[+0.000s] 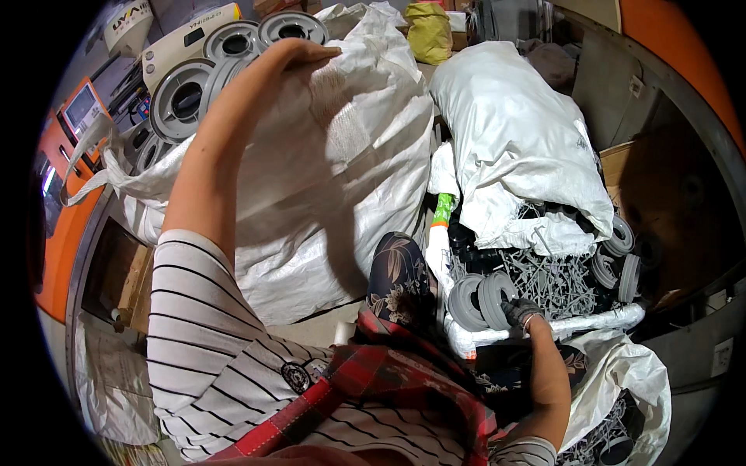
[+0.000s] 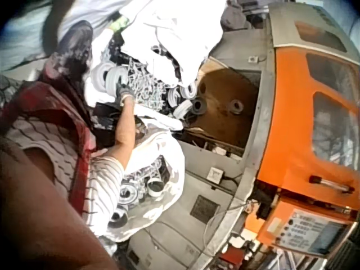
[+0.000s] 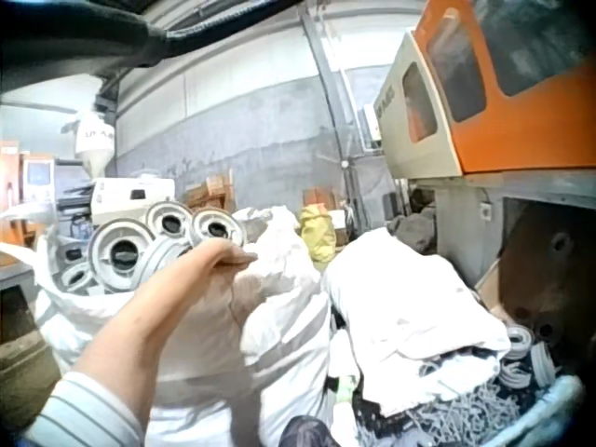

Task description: The person sits on the floor and sorts gray circular plastic parts from a large white sack. They pick up the parts one by one, inspect them, and place them into a stack or a separate pile.

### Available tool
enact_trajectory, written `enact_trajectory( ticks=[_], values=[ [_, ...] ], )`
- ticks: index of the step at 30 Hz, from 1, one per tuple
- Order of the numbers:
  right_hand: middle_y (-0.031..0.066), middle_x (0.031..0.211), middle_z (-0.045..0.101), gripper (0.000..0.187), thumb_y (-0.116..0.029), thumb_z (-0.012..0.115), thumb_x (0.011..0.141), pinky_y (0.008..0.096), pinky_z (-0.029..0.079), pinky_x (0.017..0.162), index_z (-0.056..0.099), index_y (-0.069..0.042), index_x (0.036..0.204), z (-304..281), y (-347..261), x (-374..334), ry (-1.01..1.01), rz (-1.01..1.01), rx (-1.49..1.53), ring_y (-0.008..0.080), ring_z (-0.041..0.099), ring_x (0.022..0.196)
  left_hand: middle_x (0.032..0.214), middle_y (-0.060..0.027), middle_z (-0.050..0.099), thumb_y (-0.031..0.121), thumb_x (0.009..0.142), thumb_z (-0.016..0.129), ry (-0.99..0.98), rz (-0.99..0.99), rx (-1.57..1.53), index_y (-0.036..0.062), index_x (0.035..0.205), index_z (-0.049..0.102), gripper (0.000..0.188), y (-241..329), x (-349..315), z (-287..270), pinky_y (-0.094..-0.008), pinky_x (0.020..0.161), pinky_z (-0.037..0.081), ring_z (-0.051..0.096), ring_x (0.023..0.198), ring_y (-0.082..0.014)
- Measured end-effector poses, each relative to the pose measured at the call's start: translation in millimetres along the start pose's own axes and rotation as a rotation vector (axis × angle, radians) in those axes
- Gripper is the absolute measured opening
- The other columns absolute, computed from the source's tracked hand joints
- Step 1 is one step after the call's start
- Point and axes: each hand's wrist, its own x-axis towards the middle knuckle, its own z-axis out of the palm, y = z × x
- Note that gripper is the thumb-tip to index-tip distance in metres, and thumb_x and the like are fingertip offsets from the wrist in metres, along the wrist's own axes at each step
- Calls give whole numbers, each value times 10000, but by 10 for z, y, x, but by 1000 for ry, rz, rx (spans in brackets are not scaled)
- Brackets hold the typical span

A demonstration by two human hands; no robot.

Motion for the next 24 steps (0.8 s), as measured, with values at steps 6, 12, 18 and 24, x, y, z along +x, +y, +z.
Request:
enact_trajectory(
  ticks=[6,12,18,24],
  values=[
    [242,1095,596,664,-592,384,851,421,415,925,623,-11,1067,132,252,101,203,95,106,397,536,1075,908,-200,658,404,581,718,446,237,86,-16,914,656,540,761,242,14,-415,765,490,628,882,-337],
    [215,1256,507,595,-518,271,910,415,361,992,471,-99,1283,105,225,262,102,-137,-19,378,471,1164,893,-176,661,264,670,666,749,463,221,45,861,671,290,978,445,-337,-434,758,511,634,891,-331],
    [204,1281,496,592,-529,349,894,382,366,998,490,-108,1286,43,266,282,37,-49,105,358,448,1202,859,-159,664,308,673,694,820,249,230,42,835,656,314,283,663,-501,-433,750,506,635,865,-327],
    [199,1179,570,638,-549,560,783,385,386,973,568,-56,1188,-40,-72,178,134,-56,224,348,494,1143,777,-151,668,279,714,683,833,291,139,46,813,695,254,243,731,-339,-390,731,502,639,801,-313]
  ],
)
